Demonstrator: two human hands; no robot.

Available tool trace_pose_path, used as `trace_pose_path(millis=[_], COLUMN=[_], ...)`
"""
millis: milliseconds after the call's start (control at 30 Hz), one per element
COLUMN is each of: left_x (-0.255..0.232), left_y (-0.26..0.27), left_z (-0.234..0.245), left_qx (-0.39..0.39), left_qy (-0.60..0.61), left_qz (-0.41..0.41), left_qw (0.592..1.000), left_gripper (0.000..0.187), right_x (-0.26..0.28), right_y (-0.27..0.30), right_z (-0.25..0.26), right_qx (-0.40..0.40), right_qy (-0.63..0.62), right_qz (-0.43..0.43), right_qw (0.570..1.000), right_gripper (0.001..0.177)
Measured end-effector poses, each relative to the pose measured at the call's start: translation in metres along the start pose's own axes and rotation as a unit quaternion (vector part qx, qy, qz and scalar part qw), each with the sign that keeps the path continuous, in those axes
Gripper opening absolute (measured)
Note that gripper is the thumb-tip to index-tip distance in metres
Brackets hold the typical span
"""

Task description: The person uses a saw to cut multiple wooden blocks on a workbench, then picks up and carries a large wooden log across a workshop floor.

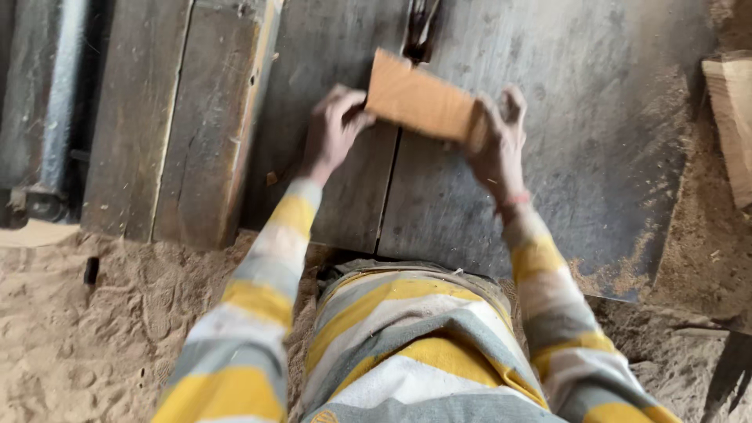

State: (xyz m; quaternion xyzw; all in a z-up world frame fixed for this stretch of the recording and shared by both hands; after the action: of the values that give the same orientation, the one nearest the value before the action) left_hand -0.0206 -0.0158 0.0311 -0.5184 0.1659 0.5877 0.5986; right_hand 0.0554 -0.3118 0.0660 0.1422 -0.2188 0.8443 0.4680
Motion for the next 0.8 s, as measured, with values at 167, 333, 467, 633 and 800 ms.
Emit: trace_pose_path(millis=[167,333,467,633,800], left_x=[0.046,0.079,0.108,0.128,0.034], left_y=[-0.055,-0.096,-0.126,-0.127,-0.034], left_z=[-0.025,-0.035,-0.05,-0.04,-0.006], left_qx=[-0.039,-0.027,-0.069,-0.234,-0.036], left_qy=[-0.016,-0.006,-0.037,-0.078,0.042], left_qz=[0.005,0.035,0.034,0.057,-0.024], left_qw=[0.999,0.999,0.996,0.968,0.998], left_gripper=[0.032,0.046,0.034,0.031,0.053], right_x=[-0.036,-0.057,-0.069,-0.092,-0.065], right_y=[-0.043,-0.079,-0.113,-0.094,0.005], right_z=[-0.012,-0.027,-0.022,-0.019,0.009], right_qx=[0.026,0.042,0.012,-0.008,0.008], right_qy=[-0.063,-0.047,-0.001,0.009,-0.012], right_qz=[0.026,-0.027,0.012,-0.16,0.029], right_qw=[0.997,0.998,1.0,0.987,0.999], right_gripper=[0.087,0.09,0.089,0.085,0.08])
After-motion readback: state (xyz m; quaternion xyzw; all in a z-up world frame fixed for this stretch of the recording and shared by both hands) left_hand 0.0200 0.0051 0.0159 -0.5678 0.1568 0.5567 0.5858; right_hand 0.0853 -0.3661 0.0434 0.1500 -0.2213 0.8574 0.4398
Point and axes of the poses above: each hand's wrist, its own y-axis away from the middle knuckle, its own z-axis out of the back of the hand, x = y × z, the point moved 2 cm from there along -y, towards the middle knuckle, and after that the axes turned 1 degree about z, right-handed, at the moved point
